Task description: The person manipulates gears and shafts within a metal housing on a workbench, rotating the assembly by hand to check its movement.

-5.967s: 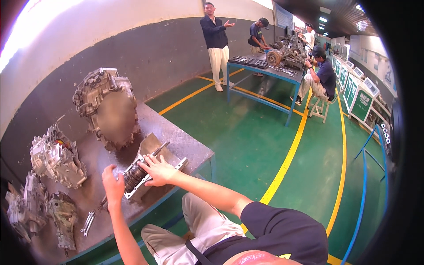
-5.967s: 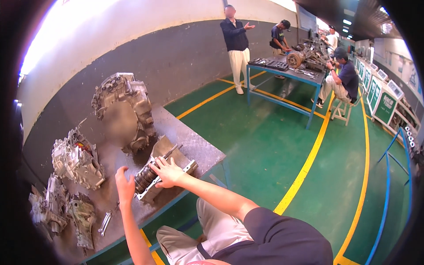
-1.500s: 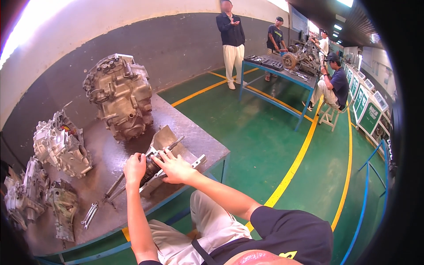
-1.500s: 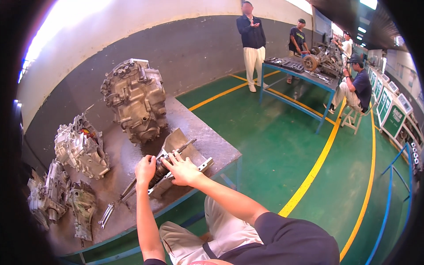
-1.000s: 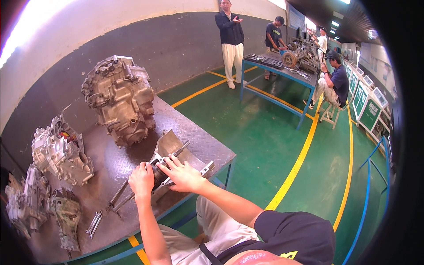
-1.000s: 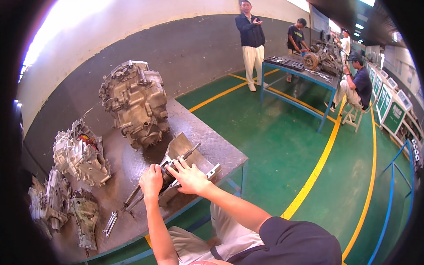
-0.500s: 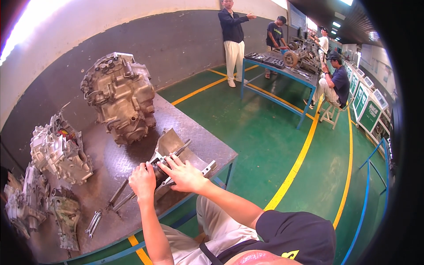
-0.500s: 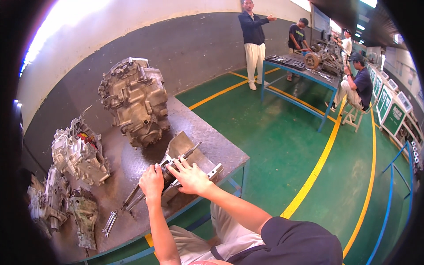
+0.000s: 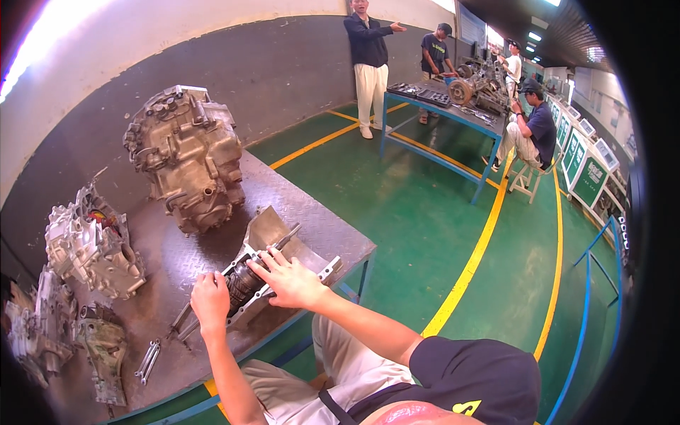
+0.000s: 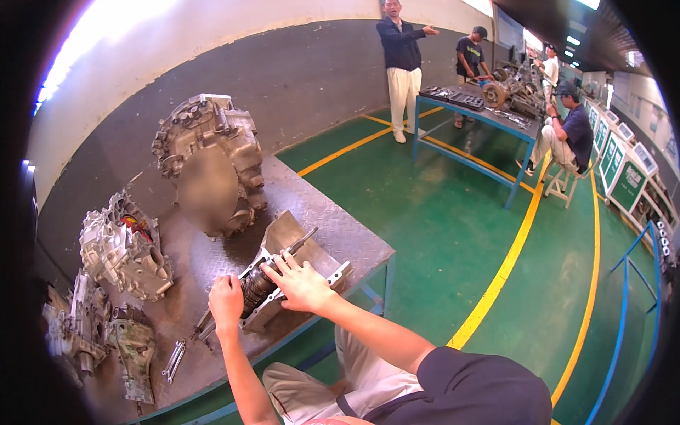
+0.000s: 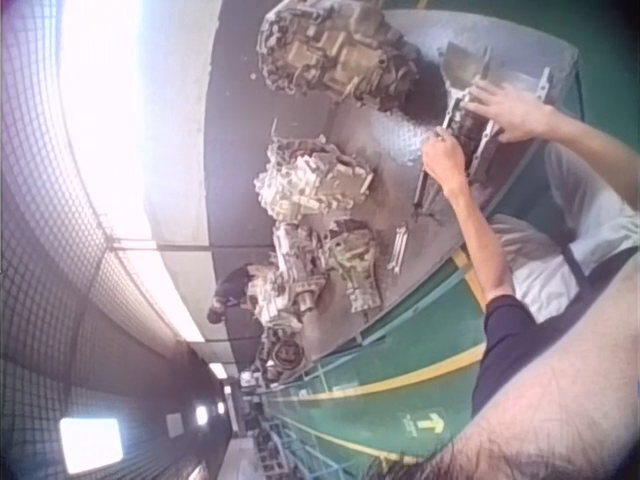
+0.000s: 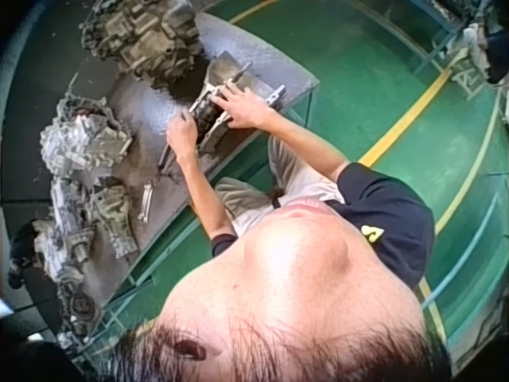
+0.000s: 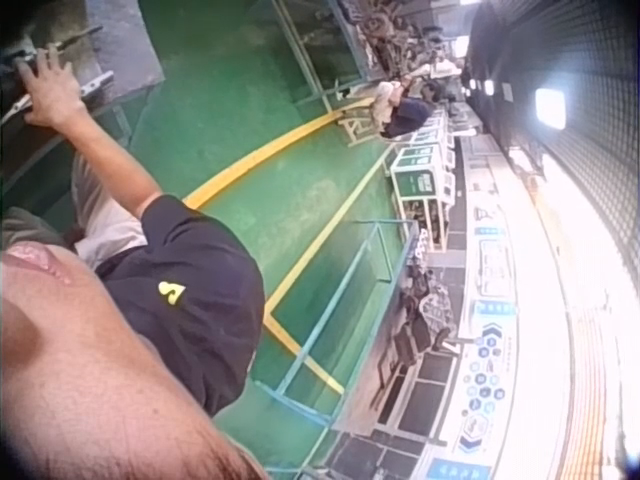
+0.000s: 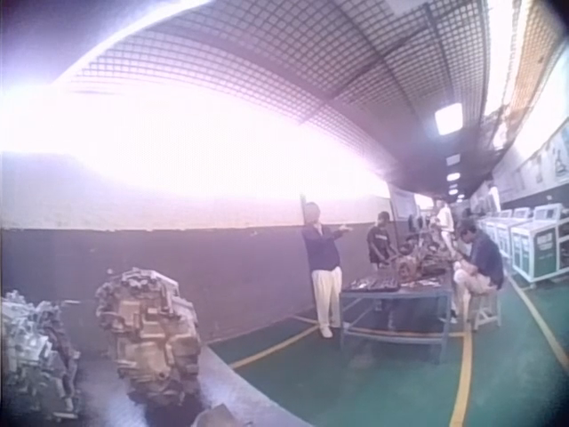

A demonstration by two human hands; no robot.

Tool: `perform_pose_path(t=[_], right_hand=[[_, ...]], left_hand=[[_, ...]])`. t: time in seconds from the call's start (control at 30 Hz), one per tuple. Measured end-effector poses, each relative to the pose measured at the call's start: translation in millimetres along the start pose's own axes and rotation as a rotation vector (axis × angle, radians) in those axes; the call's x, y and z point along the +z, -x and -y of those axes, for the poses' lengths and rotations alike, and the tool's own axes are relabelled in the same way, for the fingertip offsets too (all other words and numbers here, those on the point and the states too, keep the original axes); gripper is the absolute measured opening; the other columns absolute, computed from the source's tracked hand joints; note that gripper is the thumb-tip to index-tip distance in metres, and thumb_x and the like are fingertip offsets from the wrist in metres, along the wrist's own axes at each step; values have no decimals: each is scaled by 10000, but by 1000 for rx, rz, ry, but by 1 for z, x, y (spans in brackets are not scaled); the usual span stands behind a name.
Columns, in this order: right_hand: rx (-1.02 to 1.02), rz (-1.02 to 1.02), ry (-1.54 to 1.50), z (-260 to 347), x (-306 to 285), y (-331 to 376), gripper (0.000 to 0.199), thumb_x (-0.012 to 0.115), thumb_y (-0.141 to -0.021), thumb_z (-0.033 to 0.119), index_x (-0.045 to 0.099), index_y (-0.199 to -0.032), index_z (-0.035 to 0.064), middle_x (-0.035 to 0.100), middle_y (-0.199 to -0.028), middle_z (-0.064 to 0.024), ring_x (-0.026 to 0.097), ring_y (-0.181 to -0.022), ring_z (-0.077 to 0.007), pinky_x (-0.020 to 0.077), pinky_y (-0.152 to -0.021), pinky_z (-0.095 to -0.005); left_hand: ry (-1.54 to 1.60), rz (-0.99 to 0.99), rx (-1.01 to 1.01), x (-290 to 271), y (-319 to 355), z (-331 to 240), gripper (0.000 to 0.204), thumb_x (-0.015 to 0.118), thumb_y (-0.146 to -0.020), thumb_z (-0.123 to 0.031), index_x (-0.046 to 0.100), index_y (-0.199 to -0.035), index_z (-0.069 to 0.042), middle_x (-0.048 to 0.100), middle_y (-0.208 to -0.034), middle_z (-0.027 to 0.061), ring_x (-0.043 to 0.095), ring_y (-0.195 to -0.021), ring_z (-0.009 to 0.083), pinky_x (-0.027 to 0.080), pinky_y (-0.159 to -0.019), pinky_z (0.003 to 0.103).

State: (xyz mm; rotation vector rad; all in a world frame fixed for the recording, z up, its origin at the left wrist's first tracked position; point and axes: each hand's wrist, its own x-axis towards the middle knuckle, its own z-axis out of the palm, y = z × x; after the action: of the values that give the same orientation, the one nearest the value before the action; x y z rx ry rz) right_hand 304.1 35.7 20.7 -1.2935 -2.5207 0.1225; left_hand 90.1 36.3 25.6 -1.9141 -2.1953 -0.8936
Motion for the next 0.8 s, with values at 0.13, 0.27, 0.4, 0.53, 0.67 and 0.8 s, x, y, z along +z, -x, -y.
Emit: perform_pose_path(t=[0.13, 0.27, 0.4, 0.53, 0.67, 0.8], right_hand=[[10, -4, 46, 0, -1, 1, 999, 811, -777, 363, 250, -1578, 159, 344, -1562, -214, 307, -1468, -401, 449, -1055, -546], [5, -3, 31, 2, -3, 1, 1011, 819, -768, 349, 250, -1579, 148, 340, -1569, -215, 304, -1472, -402, 450, -1049, -558], [-1, -3, 35, 1, -1, 1, 1016, 819, -767, 341, 246, -1581, 141, 335, -1575, -218, 289, -1483, -404, 448, -1045, -568], [1, -3, 35, 0, 0, 1, 1014, 816, -768, 345, 246, -1582, 144, 337, -1574, -215, 286, -1484, -403, 445, -1046, -569], [6, -9, 43, 0, 0, 2, 1014, 820, -762, 351, 254, -1579, 152, 347, -1567, -209, 305, -1474, -395, 450, -1047, -554], [8, -18, 50, 3, -4, 2, 1015, 825, -756, 356, 261, -1577, 159, 349, -1567, -205, 315, -1469, -387, 461, -1043, -536]], left_hand=[[57, -17, 96, 10, 5, 6, 318, 503, -965, -218, 695, -925, 33, 652, -1004, 208, 621, -957, 407, 493, -844, 519], [59, -44, 144, 14, 8, 10, 299, 496, -960, -201, 692, -921, 21, 664, -1003, 191, 612, -962, 381, 472, -867, 506], [77, -72, 138, 13, 11, 8, 287, 492, -959, -193, 688, -912, 11, 678, -984, 175, 614, -950, 373, 466, -854, 503], [71, -77, 131, 15, 12, 6, 283, 495, -957, -194, 683, -891, 7, 685, -961, 170, 618, -932, 373, 465, -840, 500], [83, -97, 128, 18, 13, 6, 284, 500, -957, -198, 674, -873, 9, 683, -945, 173, 619, -915, 377, 462, -830, 502], [76, -117, 114, 16, 14, 5, 288, 504, -954, -197, 672, -857, 14, 682, -930, 176, 617, -913, 381, 460, -835, 501]])
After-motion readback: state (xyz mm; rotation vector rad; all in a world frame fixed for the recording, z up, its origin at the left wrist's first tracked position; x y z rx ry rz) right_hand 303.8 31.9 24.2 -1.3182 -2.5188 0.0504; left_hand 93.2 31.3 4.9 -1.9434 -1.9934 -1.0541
